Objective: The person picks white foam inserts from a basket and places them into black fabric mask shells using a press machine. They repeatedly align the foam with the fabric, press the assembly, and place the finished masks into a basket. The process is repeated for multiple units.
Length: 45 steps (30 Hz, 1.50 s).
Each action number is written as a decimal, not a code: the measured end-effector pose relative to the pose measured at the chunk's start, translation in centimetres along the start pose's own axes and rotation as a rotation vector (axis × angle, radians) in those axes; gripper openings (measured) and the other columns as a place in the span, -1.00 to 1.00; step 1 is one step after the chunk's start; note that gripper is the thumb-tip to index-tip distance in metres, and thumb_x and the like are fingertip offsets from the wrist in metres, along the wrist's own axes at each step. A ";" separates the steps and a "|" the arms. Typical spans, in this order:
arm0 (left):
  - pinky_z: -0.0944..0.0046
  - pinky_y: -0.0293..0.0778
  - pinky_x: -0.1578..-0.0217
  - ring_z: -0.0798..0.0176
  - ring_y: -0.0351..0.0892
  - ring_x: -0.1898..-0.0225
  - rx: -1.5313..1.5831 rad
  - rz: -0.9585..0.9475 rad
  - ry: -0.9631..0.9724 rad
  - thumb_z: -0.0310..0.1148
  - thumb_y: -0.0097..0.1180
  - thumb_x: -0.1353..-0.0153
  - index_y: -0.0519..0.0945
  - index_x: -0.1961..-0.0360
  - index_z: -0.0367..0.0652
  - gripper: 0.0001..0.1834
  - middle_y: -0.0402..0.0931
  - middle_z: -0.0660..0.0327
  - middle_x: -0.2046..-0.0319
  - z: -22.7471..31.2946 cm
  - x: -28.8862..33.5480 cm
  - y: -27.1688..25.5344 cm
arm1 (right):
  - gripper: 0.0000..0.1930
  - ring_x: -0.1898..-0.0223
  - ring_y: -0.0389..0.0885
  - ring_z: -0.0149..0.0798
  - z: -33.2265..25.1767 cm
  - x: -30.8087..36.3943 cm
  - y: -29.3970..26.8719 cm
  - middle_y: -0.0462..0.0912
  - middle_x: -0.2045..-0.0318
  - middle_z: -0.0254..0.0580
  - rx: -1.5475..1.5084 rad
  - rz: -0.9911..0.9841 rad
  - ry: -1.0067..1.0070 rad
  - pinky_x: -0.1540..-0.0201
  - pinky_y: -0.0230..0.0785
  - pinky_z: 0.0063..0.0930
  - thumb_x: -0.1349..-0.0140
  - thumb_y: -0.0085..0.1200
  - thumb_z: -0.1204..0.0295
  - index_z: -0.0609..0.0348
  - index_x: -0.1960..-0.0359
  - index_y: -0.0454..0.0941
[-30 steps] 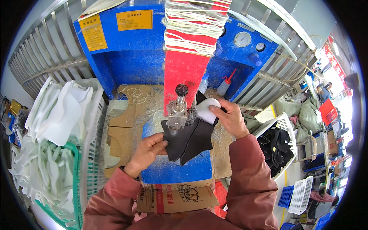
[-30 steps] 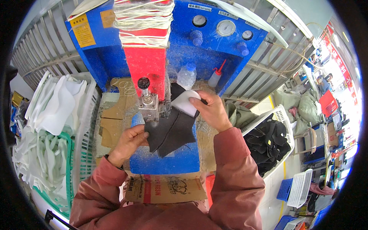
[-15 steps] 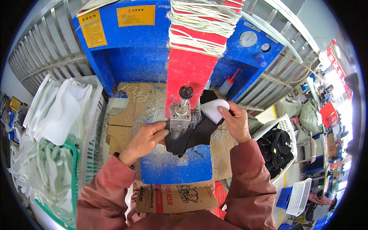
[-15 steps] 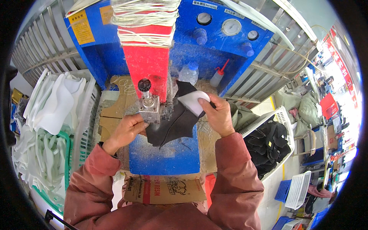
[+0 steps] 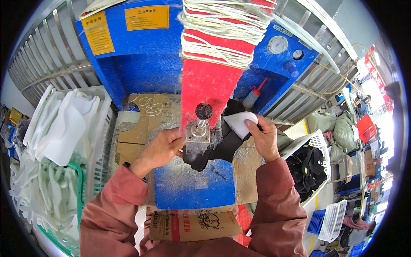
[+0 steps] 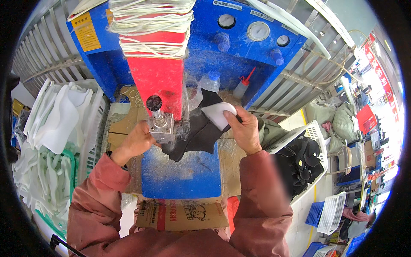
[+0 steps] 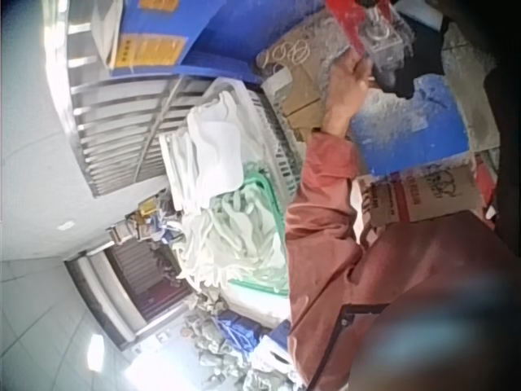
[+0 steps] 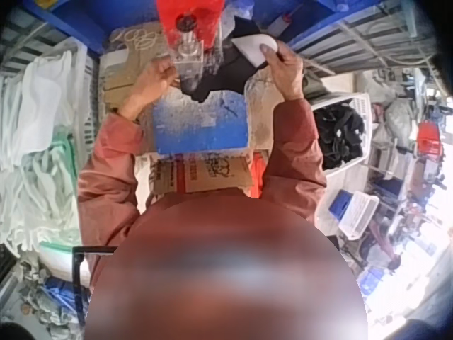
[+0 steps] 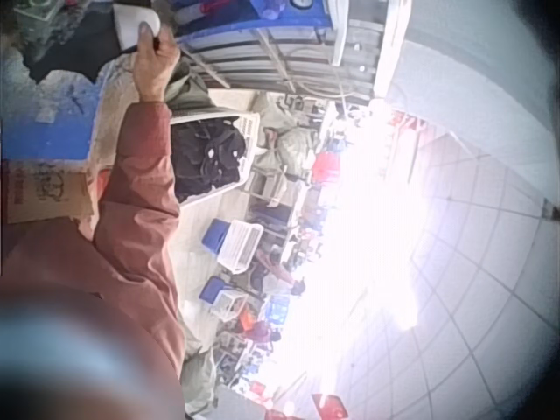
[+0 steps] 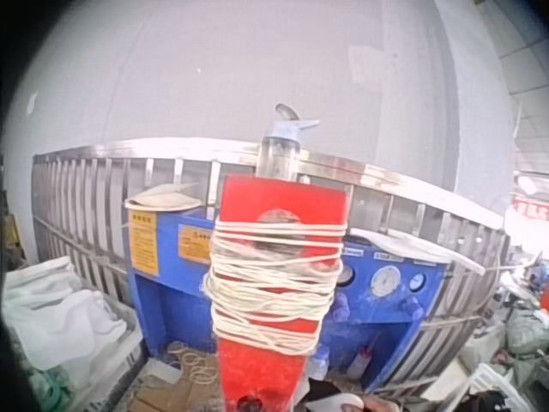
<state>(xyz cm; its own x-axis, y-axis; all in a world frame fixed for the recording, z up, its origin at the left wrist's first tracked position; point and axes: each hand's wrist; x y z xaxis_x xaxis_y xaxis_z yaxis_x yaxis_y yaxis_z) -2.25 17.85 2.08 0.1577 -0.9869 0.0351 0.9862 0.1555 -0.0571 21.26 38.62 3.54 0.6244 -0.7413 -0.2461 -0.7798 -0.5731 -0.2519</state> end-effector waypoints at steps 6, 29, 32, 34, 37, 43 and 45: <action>0.22 0.68 0.23 0.35 0.64 0.22 -0.207 -0.002 0.067 -0.47 -0.10 -0.47 0.56 -0.06 -0.23 -0.75 0.63 0.25 0.20 0.8 -0.7 -0.7 | -0.82 0.27 0.46 -0.63 0.3 -0.6 0.0 0.61 0.34 -0.52 -0.019 0.010 -0.007 0.19 0.36 -0.64 -0.37 0.15 0.46 0.27 0.07 0.65; 0.24 0.63 0.18 0.28 0.65 0.18 0.238 0.219 -0.210 -0.41 0.02 -0.43 0.43 -0.22 -0.17 -0.64 0.62 0.07 0.11 -1.5 1.6 -2.5 | -0.83 0.36 0.49 -0.51 0.6 3.1 -0.1 0.56 0.39 -0.37 0.061 -0.222 0.171 0.28 0.39 -0.51 -0.38 0.08 0.44 0.32 0.13 0.51; 0.18 0.61 0.05 0.13 0.64 -0.01 0.541 0.402 -0.282 -0.43 0.04 -0.42 0.30 -0.36 -0.19 -0.49 0.57 -0.01 -0.06 -3.5 4.9 -3.0 | -0.81 0.37 0.46 -0.55 0.8 5.4 1.5 0.56 0.39 -0.41 -0.089 -0.153 0.212 0.31 0.36 -0.53 -0.40 0.06 0.43 0.32 0.10 0.54; 0.13 0.57 -0.05 0.08 0.60 -0.11 0.632 0.427 -0.315 -0.46 0.04 -0.40 0.25 -0.39 -0.23 -0.45 0.55 -0.02 -0.11 -4.7 8.0 -2.1 | -0.80 0.36 0.43 -0.57 1.1 6.3 2.6 0.57 0.38 -0.43 -0.090 -0.118 0.245 0.31 0.34 -0.56 -0.40 0.06 0.42 0.33 0.08 0.56; 0.08 0.49 -0.15 0.10 0.54 -0.18 0.643 0.357 -0.314 -0.50 0.06 -0.38 0.29 -0.35 -0.27 -0.47 0.55 0.00 -0.09 -5.4 12.5 0.0 | -0.79 0.35 0.41 -0.62 1.3 8.1 4.0 0.57 0.38 -0.46 -0.186 -0.107 0.198 0.32 0.31 -0.61 -0.42 0.05 0.42 0.32 0.06 0.57; 0.25 0.56 0.04 0.33 0.62 0.09 0.667 0.440 -0.101 -0.48 0.24 -0.29 0.56 -0.08 -0.24 -0.66 0.64 0.17 0.10 -5.9 13.4 2.4 | -0.84 0.35 0.43 -0.61 1.3 10.7 6.8 0.56 0.38 -0.45 -0.291 -0.073 0.260 0.35 0.32 -0.61 -0.41 0.06 0.45 0.31 0.10 0.54; 0.36 0.58 0.17 0.42 0.63 0.23 0.579 0.556 -0.064 -0.48 0.30 -0.25 0.63 0.02 -0.24 -0.73 0.67 0.24 0.21 -6.0 12.5 1.7 | -0.82 0.34 0.45 -0.60 1.4 11.4 6.9 0.57 0.36 -0.44 -0.311 -0.094 0.250 0.34 0.34 -0.60 -0.41 0.06 0.46 0.31 0.07 0.52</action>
<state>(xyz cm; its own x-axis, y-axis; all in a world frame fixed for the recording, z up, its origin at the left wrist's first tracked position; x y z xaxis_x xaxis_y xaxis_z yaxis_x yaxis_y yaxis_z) 1.11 5.57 -3.55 0.6183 -0.7569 0.2117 0.6300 0.6383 0.4423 23.04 26.71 -2.27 0.6930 -0.7208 0.0090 -0.7205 -0.6922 0.0415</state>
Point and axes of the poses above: each hand's wrist, its own x-axis away from the middle knuckle, its own y-axis out of the palm, z = x × y
